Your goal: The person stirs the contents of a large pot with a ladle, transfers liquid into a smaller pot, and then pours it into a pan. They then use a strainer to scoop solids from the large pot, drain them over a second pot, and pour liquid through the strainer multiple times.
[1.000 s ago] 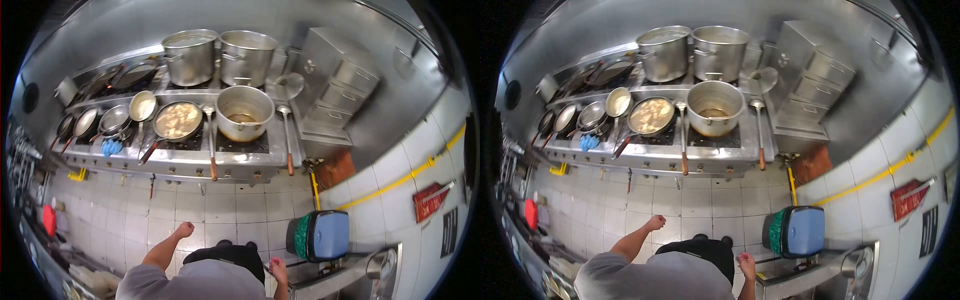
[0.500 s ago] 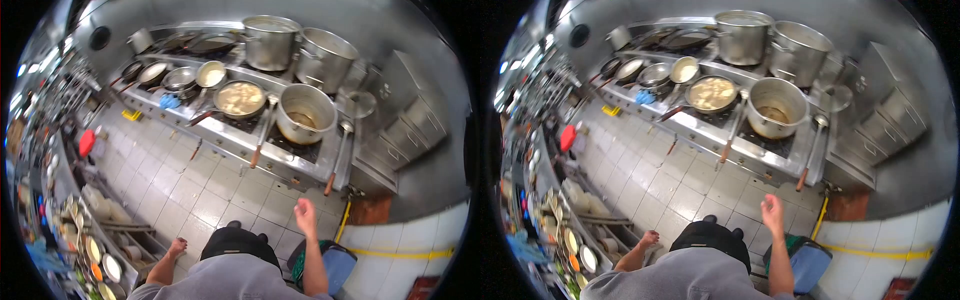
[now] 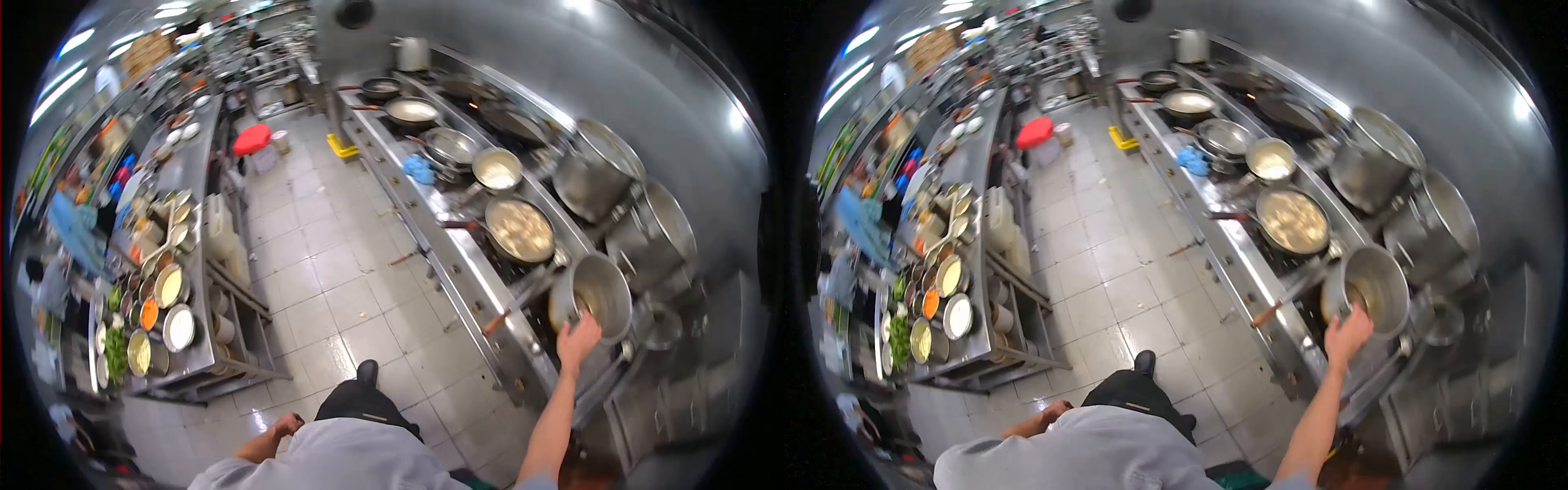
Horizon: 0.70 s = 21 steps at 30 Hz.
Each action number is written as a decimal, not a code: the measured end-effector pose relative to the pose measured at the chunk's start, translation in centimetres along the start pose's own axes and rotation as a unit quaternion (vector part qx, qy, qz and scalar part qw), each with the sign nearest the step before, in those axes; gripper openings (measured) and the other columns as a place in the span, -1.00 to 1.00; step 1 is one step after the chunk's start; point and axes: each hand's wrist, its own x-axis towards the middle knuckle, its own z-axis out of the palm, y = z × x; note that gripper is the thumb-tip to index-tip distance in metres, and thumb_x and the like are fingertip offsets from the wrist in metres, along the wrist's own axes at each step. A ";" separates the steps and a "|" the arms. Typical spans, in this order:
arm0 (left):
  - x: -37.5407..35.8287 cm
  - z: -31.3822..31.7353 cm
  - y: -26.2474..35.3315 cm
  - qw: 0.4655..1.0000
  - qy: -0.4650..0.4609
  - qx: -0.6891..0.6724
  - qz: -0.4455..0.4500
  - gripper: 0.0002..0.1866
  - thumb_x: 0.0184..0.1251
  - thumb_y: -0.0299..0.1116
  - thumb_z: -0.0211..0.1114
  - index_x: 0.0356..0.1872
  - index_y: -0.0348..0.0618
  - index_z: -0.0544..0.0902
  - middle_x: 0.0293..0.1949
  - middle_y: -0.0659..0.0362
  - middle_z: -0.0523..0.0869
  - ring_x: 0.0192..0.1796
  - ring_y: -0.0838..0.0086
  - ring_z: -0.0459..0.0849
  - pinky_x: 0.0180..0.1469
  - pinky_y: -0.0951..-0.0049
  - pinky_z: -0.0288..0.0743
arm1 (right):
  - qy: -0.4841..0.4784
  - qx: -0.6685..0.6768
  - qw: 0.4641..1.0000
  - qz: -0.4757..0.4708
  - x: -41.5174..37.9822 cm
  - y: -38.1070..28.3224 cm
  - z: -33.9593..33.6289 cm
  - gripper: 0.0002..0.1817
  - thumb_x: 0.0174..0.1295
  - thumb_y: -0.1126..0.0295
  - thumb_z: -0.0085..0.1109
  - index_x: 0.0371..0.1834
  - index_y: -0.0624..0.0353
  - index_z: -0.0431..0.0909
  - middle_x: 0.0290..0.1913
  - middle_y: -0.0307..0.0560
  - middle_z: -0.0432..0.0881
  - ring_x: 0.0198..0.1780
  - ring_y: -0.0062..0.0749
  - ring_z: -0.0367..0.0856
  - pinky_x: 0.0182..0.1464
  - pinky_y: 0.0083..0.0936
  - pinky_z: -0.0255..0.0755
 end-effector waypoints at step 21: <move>20.0 -18.8 8.6 0.992 0.110 -0.056 -0.008 -0.72 0.12 -0.27 0.18 -0.37 -0.31 0.69 -0.48 -0.03 0.71 -0.41 0.29 0.68 -0.28 0.30 0.54 | -0.006 0.415 0.895 0.166 -4.5 -20.7 8.1 -0.91 0.31 0.48 0.09 -0.20 0.27 0.48 -0.16 -0.17 0.47 -0.18 -0.49 0.47 -0.10 -0.58 0.40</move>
